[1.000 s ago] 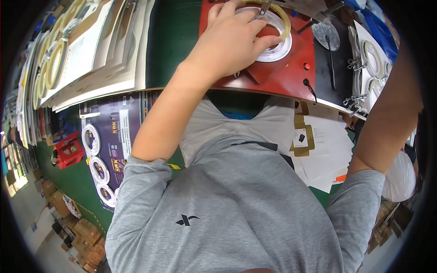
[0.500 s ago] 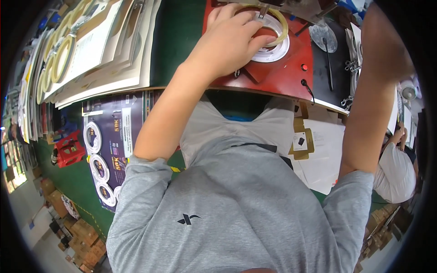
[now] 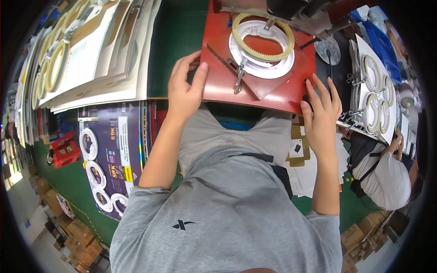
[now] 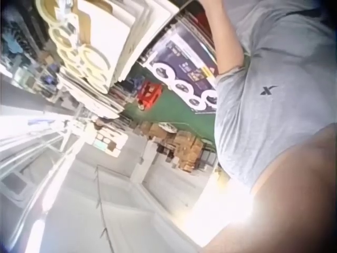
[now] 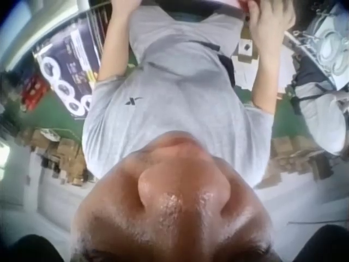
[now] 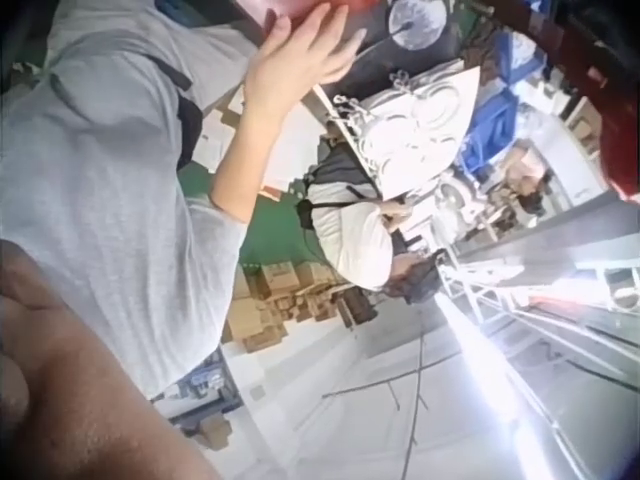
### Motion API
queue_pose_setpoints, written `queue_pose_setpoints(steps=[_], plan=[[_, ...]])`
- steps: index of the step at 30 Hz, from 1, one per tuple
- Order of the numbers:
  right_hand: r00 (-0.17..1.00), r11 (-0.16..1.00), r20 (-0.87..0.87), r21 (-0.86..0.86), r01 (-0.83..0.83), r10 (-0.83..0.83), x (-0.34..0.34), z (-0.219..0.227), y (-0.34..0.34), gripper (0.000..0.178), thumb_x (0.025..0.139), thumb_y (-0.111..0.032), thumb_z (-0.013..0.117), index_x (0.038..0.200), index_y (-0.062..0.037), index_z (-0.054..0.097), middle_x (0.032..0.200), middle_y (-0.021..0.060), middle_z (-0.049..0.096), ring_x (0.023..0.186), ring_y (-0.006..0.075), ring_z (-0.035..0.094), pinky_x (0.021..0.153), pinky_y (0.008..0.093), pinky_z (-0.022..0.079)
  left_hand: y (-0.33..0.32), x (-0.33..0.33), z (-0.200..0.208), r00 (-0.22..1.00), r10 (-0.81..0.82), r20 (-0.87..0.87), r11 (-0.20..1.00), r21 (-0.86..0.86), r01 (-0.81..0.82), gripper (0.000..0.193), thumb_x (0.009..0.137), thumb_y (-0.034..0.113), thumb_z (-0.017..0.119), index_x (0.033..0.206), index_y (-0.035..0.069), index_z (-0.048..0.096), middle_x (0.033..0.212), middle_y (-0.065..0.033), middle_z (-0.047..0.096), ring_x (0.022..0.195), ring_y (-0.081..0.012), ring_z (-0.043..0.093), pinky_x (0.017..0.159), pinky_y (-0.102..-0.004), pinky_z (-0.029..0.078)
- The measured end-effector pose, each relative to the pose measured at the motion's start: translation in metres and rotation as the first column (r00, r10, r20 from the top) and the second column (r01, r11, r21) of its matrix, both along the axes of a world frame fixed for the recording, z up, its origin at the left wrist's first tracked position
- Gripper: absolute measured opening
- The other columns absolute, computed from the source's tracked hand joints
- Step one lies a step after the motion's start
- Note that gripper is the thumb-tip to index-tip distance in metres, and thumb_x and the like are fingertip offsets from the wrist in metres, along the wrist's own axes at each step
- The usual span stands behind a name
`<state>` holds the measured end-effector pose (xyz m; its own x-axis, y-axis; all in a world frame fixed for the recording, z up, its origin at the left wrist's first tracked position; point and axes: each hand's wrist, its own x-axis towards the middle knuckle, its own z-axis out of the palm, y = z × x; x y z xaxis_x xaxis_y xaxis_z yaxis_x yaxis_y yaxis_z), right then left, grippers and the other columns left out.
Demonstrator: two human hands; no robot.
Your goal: The person assembles circular electronic components by applying adhesive with a brush, then pressing the components together with a press machine.
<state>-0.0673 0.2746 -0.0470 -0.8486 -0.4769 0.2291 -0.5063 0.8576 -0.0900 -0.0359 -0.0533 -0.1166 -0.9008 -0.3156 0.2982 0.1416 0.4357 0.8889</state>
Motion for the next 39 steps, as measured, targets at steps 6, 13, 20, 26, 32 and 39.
queue_pose_setpoints(steps=[6, 13, 20, 26, 32, 39], plan=[[1.000, 1.000, 0.019, -0.022, -0.019, 0.020, -0.006, -0.005, -0.002, 0.045, 0.097, -0.021, 0.067, 0.138, -0.0042, 0.063, 0.152, 0.0078, 0.053, 0.146, 0.0361, 0.039, 0.120, 0.0509, 0.026, 0.003, -0.002, -0.001, 0.998, 0.052, -0.033, 0.998, -0.040, -0.053, 0.032, 0.101, 0.016, 0.065, 0.126, -0.004, 0.066, 0.118, -0.0165, 0.069, 0.103, -0.0249, 0.068, 0.093, -0.0341, 0.053], [1.000, 0.992, 0.012, -0.127, -0.017, 0.019, -0.016, 0.001, 0.001, 0.040, 0.098, -0.023, 0.068, 0.133, -0.0051, 0.065, 0.144, 0.0122, 0.058, 0.140, 0.0355, 0.045, 0.116, 0.0487, 0.032, 0.001, 0.001, -0.002, 0.996, 0.068, -0.052, 0.995, -0.069, -0.072, 0.031, 0.101, 0.015, 0.065, 0.126, -0.003, 0.066, 0.117, -0.0170, 0.069, 0.101, -0.0255, 0.069, 0.092, -0.0342, 0.053], [0.998, 0.951, -0.070, -0.308, -0.026, 0.005, -0.018, 0.010, -0.016, 0.033, 0.096, -0.014, 0.069, 0.127, -0.0034, 0.067, 0.133, 0.0137, 0.064, 0.126, 0.0333, 0.057, 0.109, 0.0437, 0.042, 0.002, 0.001, 0.001, 0.998, 0.052, -0.038, 0.998, -0.035, -0.054, 0.032, 0.100, 0.016, 0.066, 0.126, -0.003, 0.066, 0.115, -0.0171, 0.069, 0.102, -0.0262, 0.069, 0.092, -0.0344, 0.053], [0.989, 0.892, -0.109, -0.431, -0.139, 0.101, -0.030, 0.020, -0.036, 0.026, 0.095, -0.010, 0.069, 0.120, -0.0032, 0.070, 0.125, 0.0130, 0.068, 0.119, 0.0335, 0.061, 0.104, 0.0420, 0.046, -0.001, -0.001, 0.007, 0.999, 0.049, -0.017, 0.999, -0.011, -0.049, 0.034, 0.097, 0.016, 0.071, 0.125, -0.002, 0.066, 0.119, -0.0171, 0.067, 0.108, -0.0268, 0.067, 0.095, -0.0354, 0.053], [0.947, 0.877, -0.193, -0.367, -0.311, 0.255, -0.052, 0.010, -0.056, 0.033, 0.090, -0.005, 0.069, 0.123, -0.0101, 0.069, 0.133, 0.0070, 0.065, 0.131, 0.0301, 0.056, 0.108, 0.0437, 0.042, 0.028, -0.018, 0.067, 0.934, -0.190, -0.301, 0.895, -0.444, 0.039, 0.020, 0.084, 0.010, 0.078, 0.104, 0.006, 0.074, 0.106, -0.0120, 0.065, 0.097, -0.0324, 0.062, 0.086, -0.0408, 0.050], [0.919, 0.853, -0.197, -0.346, -0.392, 0.342, -0.074, 0.001, -0.059, 0.029, 0.090, -0.006, 0.070, 0.119, -0.0102, 0.070, 0.129, 0.0052, 0.068, 0.132, 0.0273, 0.056, 0.111, 0.0431, 0.039, 0.052, -0.037, 0.078, 0.916, -0.352, -0.195, 0.724, -0.677, 0.134, 0.017, 0.083, 0.011, 0.080, 0.098, 0.010, 0.073, 0.106, -0.0075, 0.060, 0.103, -0.0293, 0.054, 0.092, -0.0399, 0.044]])
